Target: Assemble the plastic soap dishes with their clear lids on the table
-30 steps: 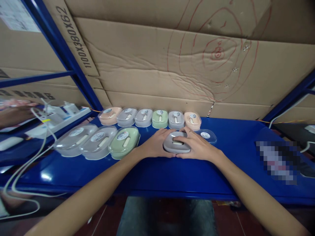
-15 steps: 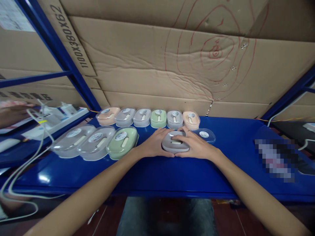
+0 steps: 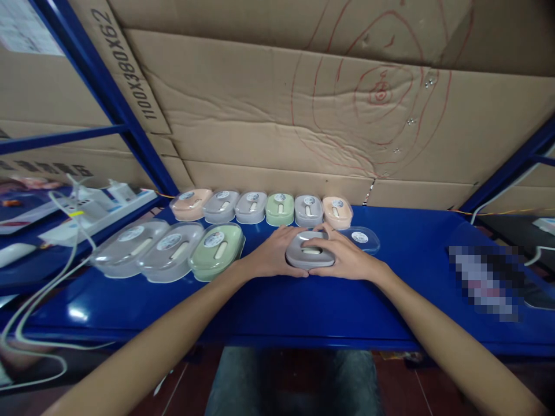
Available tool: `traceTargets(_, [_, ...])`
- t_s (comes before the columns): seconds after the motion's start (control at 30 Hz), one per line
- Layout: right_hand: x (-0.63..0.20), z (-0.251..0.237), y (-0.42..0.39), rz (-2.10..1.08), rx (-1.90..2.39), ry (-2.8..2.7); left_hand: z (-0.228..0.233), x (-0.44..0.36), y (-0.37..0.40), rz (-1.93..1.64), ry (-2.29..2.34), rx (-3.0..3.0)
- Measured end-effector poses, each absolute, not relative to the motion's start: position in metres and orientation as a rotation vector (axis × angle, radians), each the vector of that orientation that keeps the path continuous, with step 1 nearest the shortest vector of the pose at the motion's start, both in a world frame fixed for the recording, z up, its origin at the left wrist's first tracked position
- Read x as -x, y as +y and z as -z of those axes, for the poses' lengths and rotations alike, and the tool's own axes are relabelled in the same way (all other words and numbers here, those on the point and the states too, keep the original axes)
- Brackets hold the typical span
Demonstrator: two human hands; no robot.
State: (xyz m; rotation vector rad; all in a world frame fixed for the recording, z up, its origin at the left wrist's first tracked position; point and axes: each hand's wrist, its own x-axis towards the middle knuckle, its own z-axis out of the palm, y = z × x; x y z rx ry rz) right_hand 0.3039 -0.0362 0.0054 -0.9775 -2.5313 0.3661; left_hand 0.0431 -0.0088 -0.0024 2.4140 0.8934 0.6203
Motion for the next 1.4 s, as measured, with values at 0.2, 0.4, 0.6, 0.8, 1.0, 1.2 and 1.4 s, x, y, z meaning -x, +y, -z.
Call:
traceTargets(0.2, [-0.3045, -0.0051, -0.0352, -0.368, 0.982, -2.54, 0.0044, -0.0432, -0.0075, -0.632, 0.865, -2.419])
traceTargets(0.4, [-0.3043, -0.0074, -0.0364, -0.383, 0.998, -2.521, 0.0058, -0.0442, -0.0061, -0.644, 0.855, -2.433])
traceTargets(0.6, [-0.3051, -0.0051, -0.0347, -0.361, 0.992, -2.521, 0.0075, -0.0425, -0.0069, -0.66, 0.889, -2.414])
traceTargets(0.8, [-0.3054, -0.0022, -0.0348, -0.289, 0.978, -2.541, 0.0103, -0.043, -0.0061, -0.688, 0.86, -2.433])
traceTargets(1.0, [-0.3026, -0.0072, -0.0389, -0.175, 0.973, -2.572, 0.0105, -0.0447, -0.0078, -0.687, 0.886, -2.42])
traceTargets(1.2, [-0.3048, -0.0083, -0.0374, -0.229, 0.956, -2.588, 0.005, -0.0413, -0.0068, -0.642, 0.839, -2.422])
traceTargets(1.4, [-0.3061, -0.0062, -0.0357, -0.374, 0.99, -2.527, 0.0025, -0.0381, -0.0052, -0.644, 0.81, -2.403])
